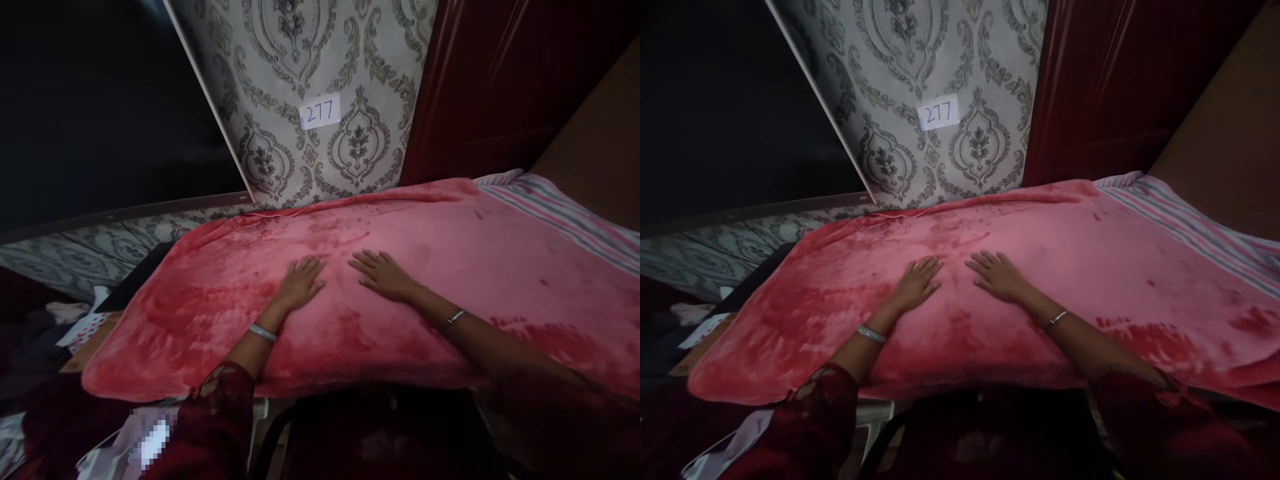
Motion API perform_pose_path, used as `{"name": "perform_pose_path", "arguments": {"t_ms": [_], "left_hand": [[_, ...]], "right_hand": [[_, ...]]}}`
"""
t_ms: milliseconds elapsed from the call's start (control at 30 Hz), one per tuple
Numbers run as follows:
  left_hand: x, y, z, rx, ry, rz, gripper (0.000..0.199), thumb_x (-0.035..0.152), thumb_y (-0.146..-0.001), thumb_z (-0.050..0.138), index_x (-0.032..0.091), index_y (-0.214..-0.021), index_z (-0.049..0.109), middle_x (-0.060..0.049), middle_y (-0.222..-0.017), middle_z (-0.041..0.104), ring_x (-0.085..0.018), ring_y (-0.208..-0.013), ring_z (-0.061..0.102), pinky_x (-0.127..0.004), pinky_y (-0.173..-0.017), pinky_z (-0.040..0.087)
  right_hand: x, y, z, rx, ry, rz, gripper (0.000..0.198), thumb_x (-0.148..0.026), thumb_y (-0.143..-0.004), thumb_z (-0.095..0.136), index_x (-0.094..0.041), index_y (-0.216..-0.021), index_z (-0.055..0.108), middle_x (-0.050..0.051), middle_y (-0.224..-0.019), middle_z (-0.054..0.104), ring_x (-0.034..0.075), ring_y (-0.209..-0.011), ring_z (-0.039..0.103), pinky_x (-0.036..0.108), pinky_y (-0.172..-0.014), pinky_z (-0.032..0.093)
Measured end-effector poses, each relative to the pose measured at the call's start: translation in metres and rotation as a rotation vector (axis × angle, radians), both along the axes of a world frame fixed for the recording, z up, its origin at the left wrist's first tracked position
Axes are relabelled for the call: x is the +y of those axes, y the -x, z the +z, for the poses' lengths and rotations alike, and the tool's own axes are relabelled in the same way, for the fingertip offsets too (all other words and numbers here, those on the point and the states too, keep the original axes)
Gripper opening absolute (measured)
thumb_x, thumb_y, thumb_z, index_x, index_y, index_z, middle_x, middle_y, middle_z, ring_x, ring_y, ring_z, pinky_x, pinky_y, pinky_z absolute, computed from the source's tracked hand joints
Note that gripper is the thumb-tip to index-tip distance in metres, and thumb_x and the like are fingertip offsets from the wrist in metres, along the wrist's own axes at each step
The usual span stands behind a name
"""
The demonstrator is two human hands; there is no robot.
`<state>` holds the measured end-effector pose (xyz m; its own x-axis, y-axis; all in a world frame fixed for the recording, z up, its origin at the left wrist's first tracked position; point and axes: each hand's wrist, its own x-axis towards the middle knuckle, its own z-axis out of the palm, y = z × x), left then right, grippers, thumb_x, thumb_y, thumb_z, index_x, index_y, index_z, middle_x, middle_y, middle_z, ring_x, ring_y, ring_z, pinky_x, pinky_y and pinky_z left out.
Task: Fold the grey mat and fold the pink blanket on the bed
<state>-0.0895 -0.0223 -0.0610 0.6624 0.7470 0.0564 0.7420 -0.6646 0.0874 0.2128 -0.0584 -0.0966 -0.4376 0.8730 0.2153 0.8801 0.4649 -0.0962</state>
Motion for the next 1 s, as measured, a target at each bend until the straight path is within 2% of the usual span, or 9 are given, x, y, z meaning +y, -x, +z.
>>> {"name": "perform_pose_path", "arguments": {"t_ms": [100, 200, 300, 400, 500, 667, 767, 867, 1000], "left_hand": [[0.028, 0.016, 0.005, 0.029, 0.021, 0.215, 0.058, 0.046, -0.104, 0.035, 0.024, -0.158, 0.038, -0.011, -0.167, 0.03, -0.029, -0.156, 0.023, -0.057, -0.125, 0.016], [0.051, 0.04, 0.013, 0.054, 0.064, 0.379, 0.059, 0.046, -0.104, 0.031, 0.024, -0.159, 0.036, -0.009, -0.168, 0.027, -0.029, -0.156, 0.02, -0.058, -0.124, 0.016], [0.068, 0.071, 0.02, 0.085, 0.089, 0.545, 0.062, 0.046, -0.103, 0.03, 0.022, -0.16, 0.032, -0.009, -0.168, 0.025, -0.031, -0.157, 0.018, -0.061, -0.123, 0.017], [0.074, 0.108, 0.025, 0.101, 0.063, 0.724, 0.063, 0.045, -0.102, 0.028, 0.02, -0.16, 0.033, -0.012, -0.168, 0.026, -0.034, -0.155, 0.022, -0.064, -0.121, 0.02], [0.066, 0.145, 0.024, 0.083, 0.007, 0.838, 0.063, 0.043, -0.102, 0.027, 0.018, -0.159, 0.036, -0.013, -0.166, 0.031, -0.034, -0.153, 0.027, -0.062, -0.12, 0.025], [0.034, 0.189, 0.021, 0.036, -0.11, 0.974, 0.063, 0.041, -0.102, 0.025, 0.012, -0.155, 0.042, -0.018, -0.162, 0.038, -0.033, -0.15, 0.034, -0.058, -0.12, 0.027], [0.016, 0.203, 0.023, 0.002, -0.091, 1.027, 0.066, 0.044, -0.101, 0.023, 0.009, -0.155, 0.04, -0.019, -0.162, 0.037, -0.036, -0.151, 0.031, -0.06, -0.12, 0.025], [0.001, 0.211, 0.026, -0.045, -0.025, 1.119, 0.071, 0.049, -0.101, 0.022, 0.01, -0.158, 0.034, -0.021, -0.165, 0.03, -0.04, -0.153, 0.024, -0.071, -0.116, 0.022], [-0.019, 0.212, 0.025, -0.081, 0.0, 1.218, 0.076, 0.059, -0.098, 0.025, 0.017, -0.16, 0.033, -0.021, -0.168, 0.023, -0.049, -0.152, 0.019, -0.078, -0.111, 0.021]], "right_hand": [[0.021, -0.029, 0.002, 0.001, 0.032, -0.196, 0.059, -0.053, -0.103, 0.027, -0.031, -0.154, 0.045, 0.006, -0.162, 0.037, 0.032, -0.15, 0.031, 0.062, -0.116, 0.029], [0.032, -0.069, 0.005, 0.023, 0.052, -0.361, 0.06, -0.054, -0.102, 0.024, -0.033, -0.153, 0.047, 0.005, -0.162, 0.037, 0.034, -0.149, 0.032, 0.065, -0.115, 0.029], [0.032, -0.111, 0.01, 0.057, 0.086, -0.545, 0.063, -0.057, -0.1, 0.022, -0.033, -0.154, 0.045, 0.005, -0.163, 0.035, 0.036, -0.149, 0.031, 0.068, -0.114, 0.028], [0.017, -0.15, 0.016, 0.084, 0.139, -0.752, 0.066, -0.057, -0.099, 0.023, -0.029, -0.155, 0.044, 0.007, -0.165, 0.031, 0.038, -0.15, 0.028, 0.069, -0.114, 0.025], [-0.01, -0.182, 0.021, 0.14, 0.156, -0.918, 0.069, -0.055, -0.099, 0.024, -0.023, -0.156, 0.043, 0.011, -0.166, 0.027, 0.041, -0.15, 0.024, 0.069, -0.112, 0.023], [-0.063, -0.214, 0.024, 0.242, 0.172, -1.078, 0.076, -0.06, -0.098, 0.021, -0.018, -0.16, 0.036, 0.017, -0.168, 0.02, 0.043, -0.151, 0.016, 0.072, -0.11, 0.019], [-0.089, -0.221, 0.027, 0.223, 0.176, -1.145, 0.081, -0.062, -0.097, 0.018, -0.015, -0.16, 0.035, 0.019, -0.167, 0.022, 0.043, -0.151, 0.019, 0.072, -0.11, 0.017], [-0.109, -0.228, 0.025, 0.205, 0.177, -1.184, 0.083, -0.063, -0.094, 0.015, -0.014, -0.157, 0.04, 0.021, -0.164, 0.027, 0.043, -0.149, 0.023, 0.071, -0.11, 0.018], [-0.13, -0.246, 0.003, 0.142, 0.131, -1.221, 0.083, -0.063, -0.092, 0.013, -0.02, -0.155, 0.045, 0.023, -0.16, 0.034, 0.042, -0.146, 0.029, 0.069, -0.104, 0.026]]}}
